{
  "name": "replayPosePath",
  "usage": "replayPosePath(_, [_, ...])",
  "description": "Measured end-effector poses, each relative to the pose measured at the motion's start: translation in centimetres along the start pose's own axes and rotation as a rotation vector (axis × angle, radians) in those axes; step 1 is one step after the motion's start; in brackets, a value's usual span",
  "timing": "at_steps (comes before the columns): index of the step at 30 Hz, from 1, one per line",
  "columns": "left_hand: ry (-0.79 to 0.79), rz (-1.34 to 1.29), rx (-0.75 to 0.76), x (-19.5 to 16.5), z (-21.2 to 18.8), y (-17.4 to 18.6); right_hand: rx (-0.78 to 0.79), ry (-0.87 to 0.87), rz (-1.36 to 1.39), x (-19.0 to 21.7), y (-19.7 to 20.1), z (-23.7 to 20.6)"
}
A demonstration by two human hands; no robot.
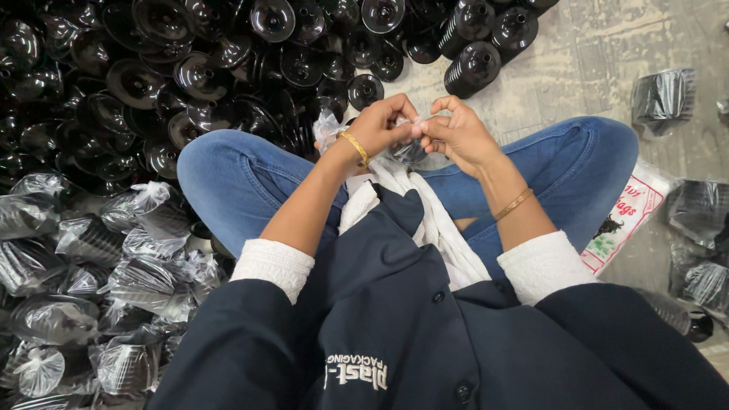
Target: The person sits cross-legged on the floor among piles of black plastic caps and bags of caps. They open a small clear plastic bag, place black plastic caps into it one at a time, and set filled bags aside with other bagged caps.
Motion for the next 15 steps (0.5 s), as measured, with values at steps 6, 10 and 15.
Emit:
replayPosePath(6, [-0.151, 0.308, -0.174, -2.2, -0.8, 0.9, 0.088, -0.065, -0.072, 0.2, -0.3, -0.1])
replayPosePath(10, [-0.530, 0.699, -0.333, -5.9, -3.1, 0.7, -0.013, -0.066, -0.032, -0.5, 0.2, 0.3])
replayPosePath(15, [-0.559, 0.722, -0.282, -8.0, -4.5, 0.4, -0.070, -0.086, -0.039, -1.6, 0.5, 0.5])
Point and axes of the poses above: each hand's wrist, its own z-axis towards the middle knuckle, its own y-axis out of the back of the hand, x = y × z, the point moved 5 cm from there along z, towards the middle knuckle, and after that the axes turned 11 degrees about y, right-handed, at the moved point
